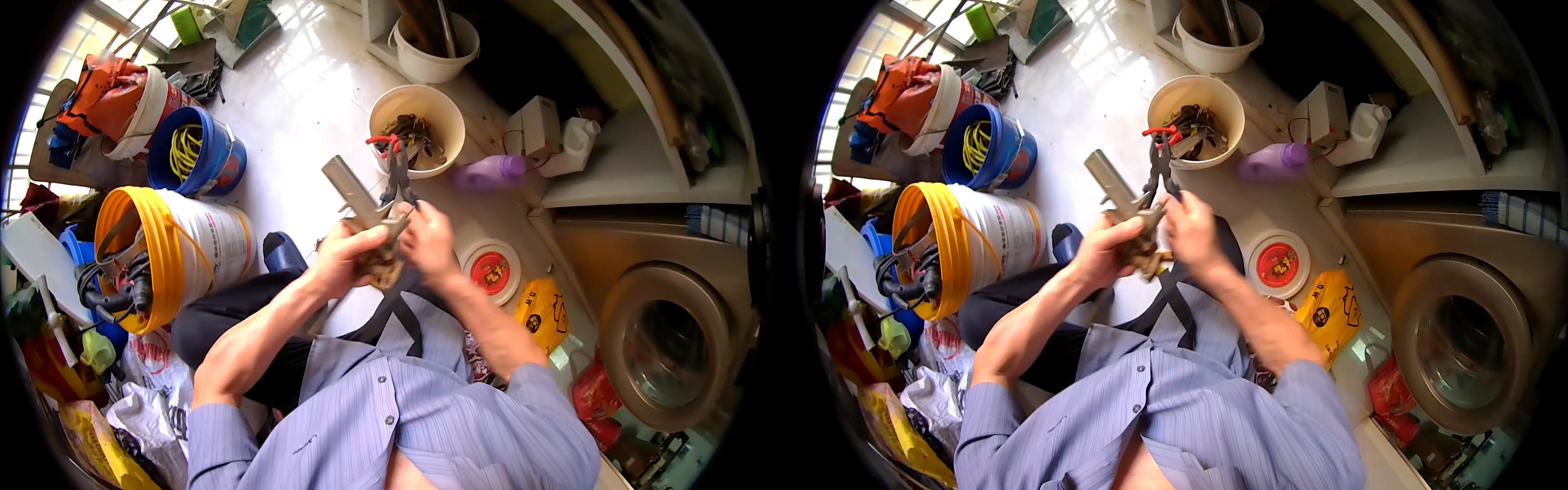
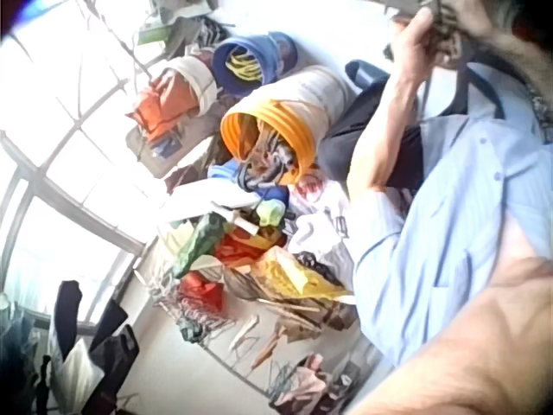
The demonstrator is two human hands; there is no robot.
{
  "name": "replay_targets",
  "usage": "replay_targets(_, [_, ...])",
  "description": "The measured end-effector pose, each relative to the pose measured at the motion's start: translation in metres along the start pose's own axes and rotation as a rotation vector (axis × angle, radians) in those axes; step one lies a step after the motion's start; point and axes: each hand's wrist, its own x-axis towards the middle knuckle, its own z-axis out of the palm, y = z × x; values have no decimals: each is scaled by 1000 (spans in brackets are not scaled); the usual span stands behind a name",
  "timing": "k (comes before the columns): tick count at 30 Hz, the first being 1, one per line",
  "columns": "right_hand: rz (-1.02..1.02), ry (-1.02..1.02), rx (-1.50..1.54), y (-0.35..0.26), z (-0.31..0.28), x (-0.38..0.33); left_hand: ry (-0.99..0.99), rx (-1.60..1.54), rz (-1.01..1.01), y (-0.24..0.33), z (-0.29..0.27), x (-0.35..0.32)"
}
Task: The person disassembles a faucet by hand and using pliers, removing internal components and a small spring.
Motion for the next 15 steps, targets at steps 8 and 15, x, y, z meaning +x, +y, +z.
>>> replay_targets(8, [49, -303, -186, -24, -33, -13, -71, 108, -30, 8, -9, -10])
replay_targets(15, [-27, -131, 154, -3, -7, 3, 52, 13, -12, 4, 14, 4])
